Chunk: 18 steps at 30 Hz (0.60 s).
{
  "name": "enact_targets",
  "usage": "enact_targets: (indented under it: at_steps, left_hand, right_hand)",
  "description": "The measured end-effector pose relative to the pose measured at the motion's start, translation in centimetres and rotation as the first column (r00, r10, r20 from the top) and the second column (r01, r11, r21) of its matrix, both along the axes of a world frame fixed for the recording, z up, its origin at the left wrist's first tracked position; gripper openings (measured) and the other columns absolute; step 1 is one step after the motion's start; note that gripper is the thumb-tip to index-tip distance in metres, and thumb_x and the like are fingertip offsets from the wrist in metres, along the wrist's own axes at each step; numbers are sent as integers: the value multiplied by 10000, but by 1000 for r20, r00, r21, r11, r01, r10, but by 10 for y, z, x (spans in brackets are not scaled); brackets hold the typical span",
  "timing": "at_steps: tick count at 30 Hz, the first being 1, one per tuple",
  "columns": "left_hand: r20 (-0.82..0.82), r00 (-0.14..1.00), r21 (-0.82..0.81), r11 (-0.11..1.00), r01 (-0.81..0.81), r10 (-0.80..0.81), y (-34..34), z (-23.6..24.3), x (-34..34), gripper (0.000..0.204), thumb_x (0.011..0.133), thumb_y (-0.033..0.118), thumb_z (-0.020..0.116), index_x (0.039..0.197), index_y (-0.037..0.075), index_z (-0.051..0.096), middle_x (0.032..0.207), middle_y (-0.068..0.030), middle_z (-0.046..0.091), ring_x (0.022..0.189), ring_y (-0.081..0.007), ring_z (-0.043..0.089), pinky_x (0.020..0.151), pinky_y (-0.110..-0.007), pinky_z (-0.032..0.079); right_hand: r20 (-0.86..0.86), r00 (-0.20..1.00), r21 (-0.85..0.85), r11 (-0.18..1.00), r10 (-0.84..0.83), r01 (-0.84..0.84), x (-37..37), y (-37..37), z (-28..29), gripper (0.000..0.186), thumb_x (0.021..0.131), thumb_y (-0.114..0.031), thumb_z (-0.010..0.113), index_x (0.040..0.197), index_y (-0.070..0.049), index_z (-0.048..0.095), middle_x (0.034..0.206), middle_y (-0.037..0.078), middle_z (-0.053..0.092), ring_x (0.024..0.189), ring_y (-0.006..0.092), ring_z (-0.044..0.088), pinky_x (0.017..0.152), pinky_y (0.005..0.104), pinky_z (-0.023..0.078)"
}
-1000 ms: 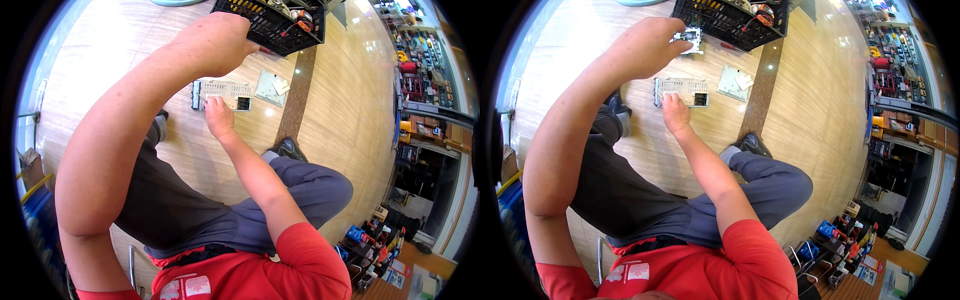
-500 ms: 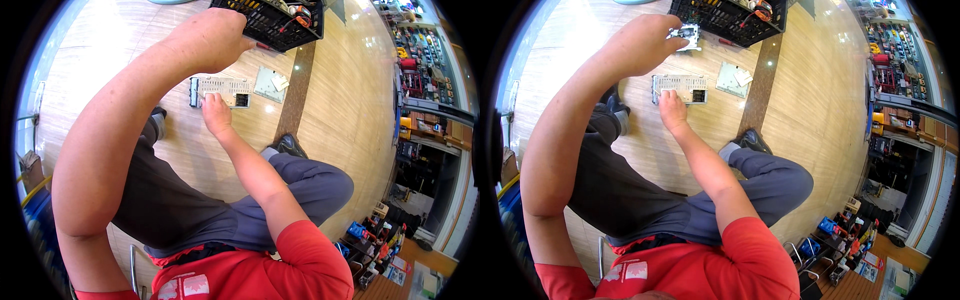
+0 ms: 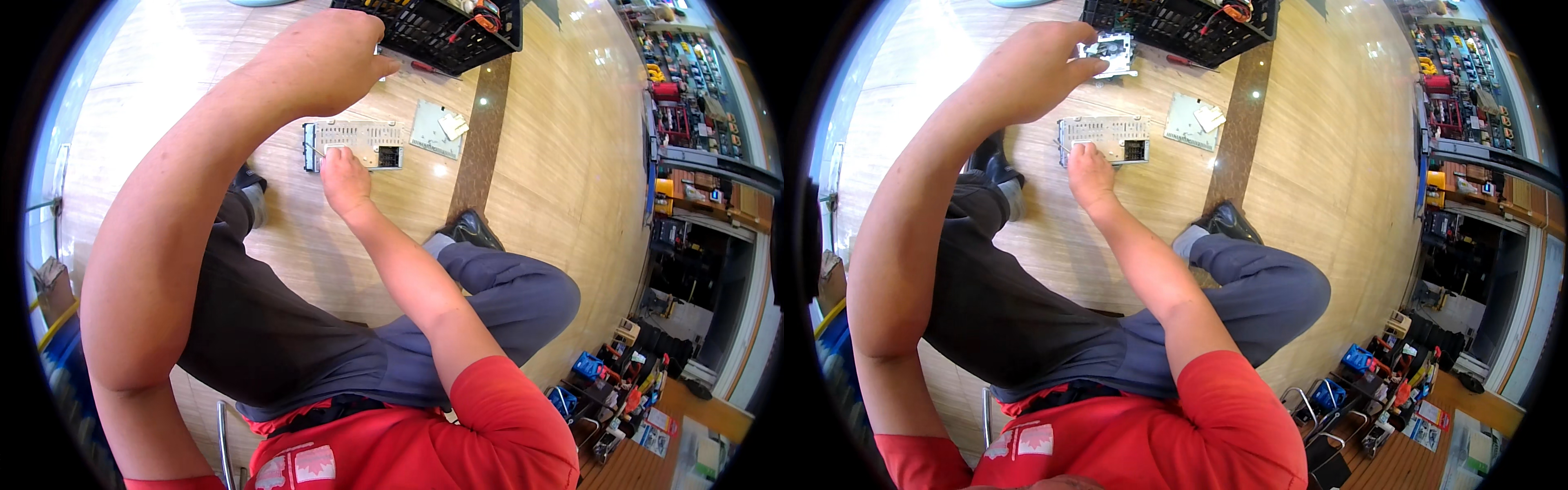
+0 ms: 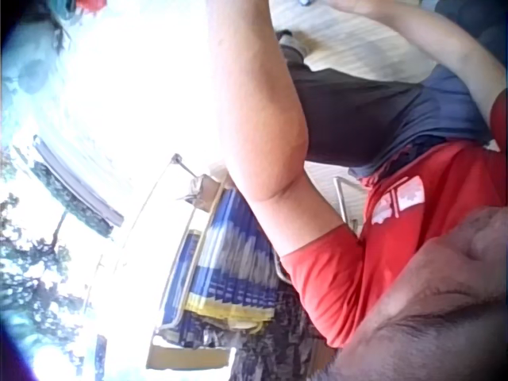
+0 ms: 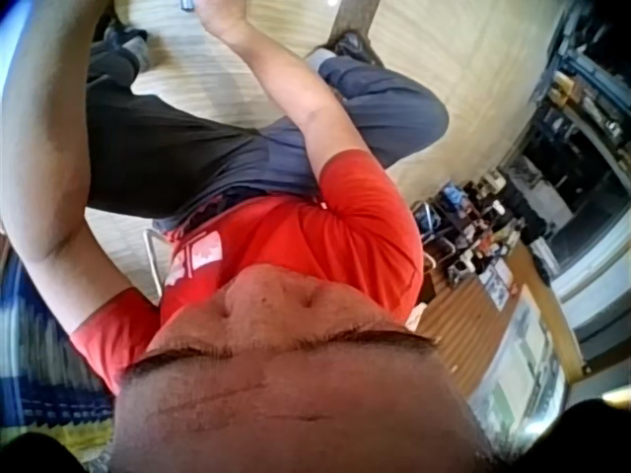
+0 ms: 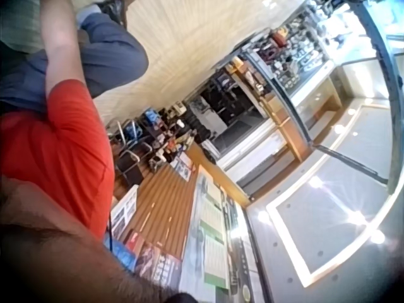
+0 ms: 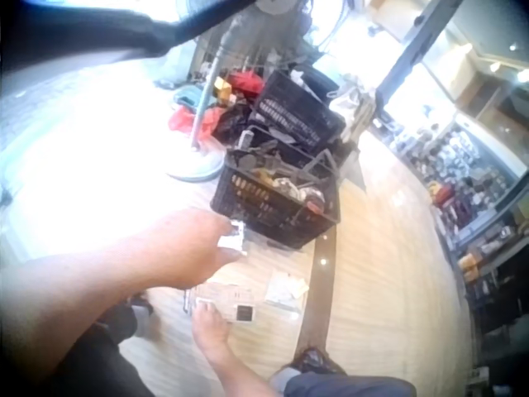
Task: The person disassembles an electronic device by removing a panel, handling a circuit board, and using a screwdriver to remove small components.
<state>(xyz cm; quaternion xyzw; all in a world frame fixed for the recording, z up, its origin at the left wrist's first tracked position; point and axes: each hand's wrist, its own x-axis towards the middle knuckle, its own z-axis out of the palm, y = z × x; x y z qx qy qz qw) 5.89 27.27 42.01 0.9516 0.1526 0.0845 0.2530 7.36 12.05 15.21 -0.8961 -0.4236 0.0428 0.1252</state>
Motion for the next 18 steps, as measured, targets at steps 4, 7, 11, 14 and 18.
enact_targets:
  at_steps: [4,7,11,14,18]
  left_hand:
    - [5,1000,-12,1000,8,-7,0,-2,3,422,891,300,634,1171,-16,631,1015,-231,677,947,-386,647,863,-428,497]
    - [9,1000,4,1000,26,-26,2,-3,1,421,892,300,634,1170,-15,632,994,-230,680,933,-386,650,855,-423,502]
    - [24,1000,13,1000,18,-19,1,-4,1,415,893,299,632,1159,-18,634,997,-233,676,942,-386,646,856,-425,499]
    - [-1,999,10,999,39,-39,1,0,3,413,893,299,629,1157,-19,633,1003,-234,674,946,-387,644,857,-426,498]
    - [6,999,12,999,51,-51,2,-3,1,411,894,298,625,1156,-19,631,1013,-232,670,944,-387,642,852,-430,496]
  right_hand:
    - [-3,1000,-18,1000,-21,20,2,-1,0,69,874,-107,502,910,-56,530,936,144,585,819,297,648,699,407,549]
    - [3,999,56,998,33,-33,-1,-4,5,59,866,-105,512,906,-66,530,919,138,576,814,292,644,688,402,549]
    - [16,997,110,991,73,-74,2,-11,1,132,901,-220,580,937,-95,559,929,122,578,819,289,633,696,420,530]
    - [27,998,96,993,62,-64,3,-10,-1,117,897,-204,578,925,-93,555,915,117,579,812,285,634,687,415,532]
    - [31,1000,24,1000,0,-1,-1,-4,-2,126,893,-209,576,906,-87,549,895,120,588,804,287,639,688,414,539]
